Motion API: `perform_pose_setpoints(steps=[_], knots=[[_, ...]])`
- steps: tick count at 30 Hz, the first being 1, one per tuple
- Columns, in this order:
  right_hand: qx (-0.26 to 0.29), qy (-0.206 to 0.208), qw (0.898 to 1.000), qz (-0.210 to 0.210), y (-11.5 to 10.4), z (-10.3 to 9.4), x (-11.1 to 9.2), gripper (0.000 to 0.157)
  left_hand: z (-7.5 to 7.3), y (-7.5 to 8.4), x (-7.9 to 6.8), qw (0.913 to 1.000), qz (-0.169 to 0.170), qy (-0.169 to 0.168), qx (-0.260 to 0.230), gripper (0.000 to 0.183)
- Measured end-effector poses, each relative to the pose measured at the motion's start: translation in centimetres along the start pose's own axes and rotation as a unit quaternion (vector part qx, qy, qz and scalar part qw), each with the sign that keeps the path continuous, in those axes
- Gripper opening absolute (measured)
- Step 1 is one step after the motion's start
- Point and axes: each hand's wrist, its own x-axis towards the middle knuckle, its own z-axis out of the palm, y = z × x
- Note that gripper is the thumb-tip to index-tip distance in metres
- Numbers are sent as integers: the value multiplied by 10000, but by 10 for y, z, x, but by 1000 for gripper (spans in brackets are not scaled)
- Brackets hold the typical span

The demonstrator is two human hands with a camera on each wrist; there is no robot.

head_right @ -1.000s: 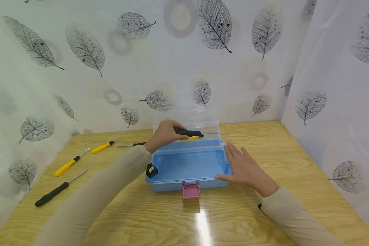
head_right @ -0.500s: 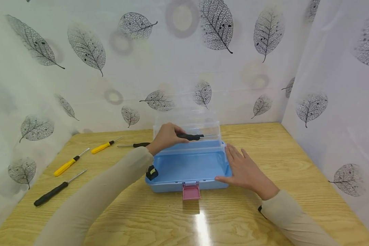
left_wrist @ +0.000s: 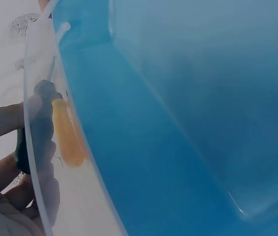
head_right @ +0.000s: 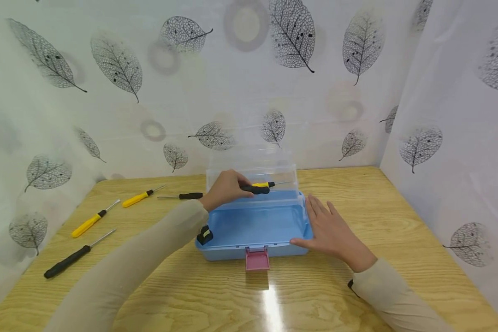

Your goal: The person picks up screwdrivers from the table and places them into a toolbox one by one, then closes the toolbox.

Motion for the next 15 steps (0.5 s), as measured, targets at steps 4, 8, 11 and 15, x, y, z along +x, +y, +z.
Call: perform_pose_setpoints(steps=[4,8,11,15], knots=[[65,-52,10000,1,0,-1,-1,106,-1,2,-1,9998,57,-89,190,26],[104,-75,9999,-31,2,-1,-3,105,-2,3,-2,9994,96,-147,312,28],[114,-73,9999,-53,4,0,-3,105,-2,4,-4,9991,120,-162,379,29],[77,-35,9999,-81,4,1,-3,104,-2,2,-4,9983,187,-214,515,29]])
